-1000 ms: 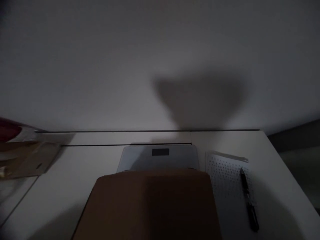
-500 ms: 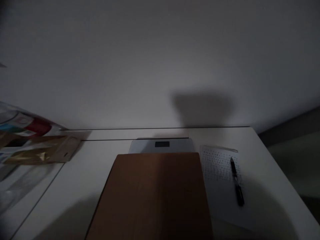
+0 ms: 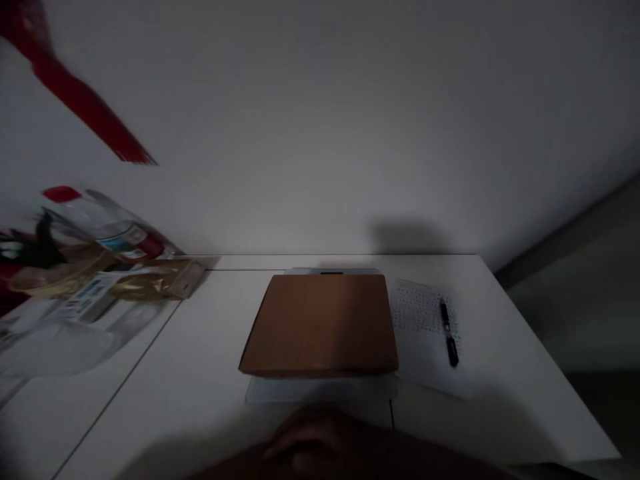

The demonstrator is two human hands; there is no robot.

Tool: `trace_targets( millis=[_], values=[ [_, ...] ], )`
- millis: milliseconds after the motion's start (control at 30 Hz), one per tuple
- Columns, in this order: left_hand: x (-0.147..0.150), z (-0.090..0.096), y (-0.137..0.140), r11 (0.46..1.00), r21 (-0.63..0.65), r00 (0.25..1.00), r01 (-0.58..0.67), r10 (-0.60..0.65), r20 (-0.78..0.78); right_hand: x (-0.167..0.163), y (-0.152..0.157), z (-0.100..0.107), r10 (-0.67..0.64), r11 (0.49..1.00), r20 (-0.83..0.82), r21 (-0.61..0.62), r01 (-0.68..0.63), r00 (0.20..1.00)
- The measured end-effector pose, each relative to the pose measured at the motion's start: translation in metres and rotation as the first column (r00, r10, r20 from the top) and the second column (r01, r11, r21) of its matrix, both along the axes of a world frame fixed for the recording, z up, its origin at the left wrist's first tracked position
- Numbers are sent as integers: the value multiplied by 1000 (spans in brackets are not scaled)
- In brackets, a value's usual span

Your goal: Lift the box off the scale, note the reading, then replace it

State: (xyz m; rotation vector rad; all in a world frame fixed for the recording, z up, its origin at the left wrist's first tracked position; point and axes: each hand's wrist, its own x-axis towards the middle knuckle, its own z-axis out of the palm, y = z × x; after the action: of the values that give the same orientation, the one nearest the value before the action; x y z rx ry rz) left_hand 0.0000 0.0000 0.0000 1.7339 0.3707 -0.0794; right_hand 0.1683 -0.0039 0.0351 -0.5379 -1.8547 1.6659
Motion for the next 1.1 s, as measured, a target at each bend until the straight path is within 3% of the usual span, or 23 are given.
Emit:
trace_targets(
  millis=[133, 267, 433, 500, 633, 767, 967, 1100],
  values=[
    [-5, -7, -7, 994, 83, 998, -65, 64, 9, -2, -7, -2, -39, 994, 38, 108, 35, 999],
    [-5, -2, -12, 981, 170, 995, -89, 82, 50, -4, -14, -1, -92, 983, 102, 170, 74, 991],
    [-6, 3, -19, 948, 289, 985, -132, 159, -69, -5, -19, 9, -149, 962, 152, 250, 108, 977],
    [-8, 3, -21, 926, 335, 978, -175, 202, -48, -6, -22, 10, -180, 951, 148, 278, 134, 972],
    [-10, 3, -23, 882, 394, 966, -260, 235, 110, -9, -28, 9, -236, 941, 135, 281, 191, 962],
    [-10, 4, -25, 876, 371, 946, -308, 238, 221, -11, -34, 1, -258, 938, 110, 268, 222, 960],
    [-10, 5, -27, 876, 364, 930, -315, 210, 301, -12, -37, -8, -235, 958, 110, 196, 211, 966],
    [-9, 3, -30, 865, 380, 932, -327, 228, 281, -11, -38, -10, -220, 956, 58, 211, 204, 974]
  ],
)
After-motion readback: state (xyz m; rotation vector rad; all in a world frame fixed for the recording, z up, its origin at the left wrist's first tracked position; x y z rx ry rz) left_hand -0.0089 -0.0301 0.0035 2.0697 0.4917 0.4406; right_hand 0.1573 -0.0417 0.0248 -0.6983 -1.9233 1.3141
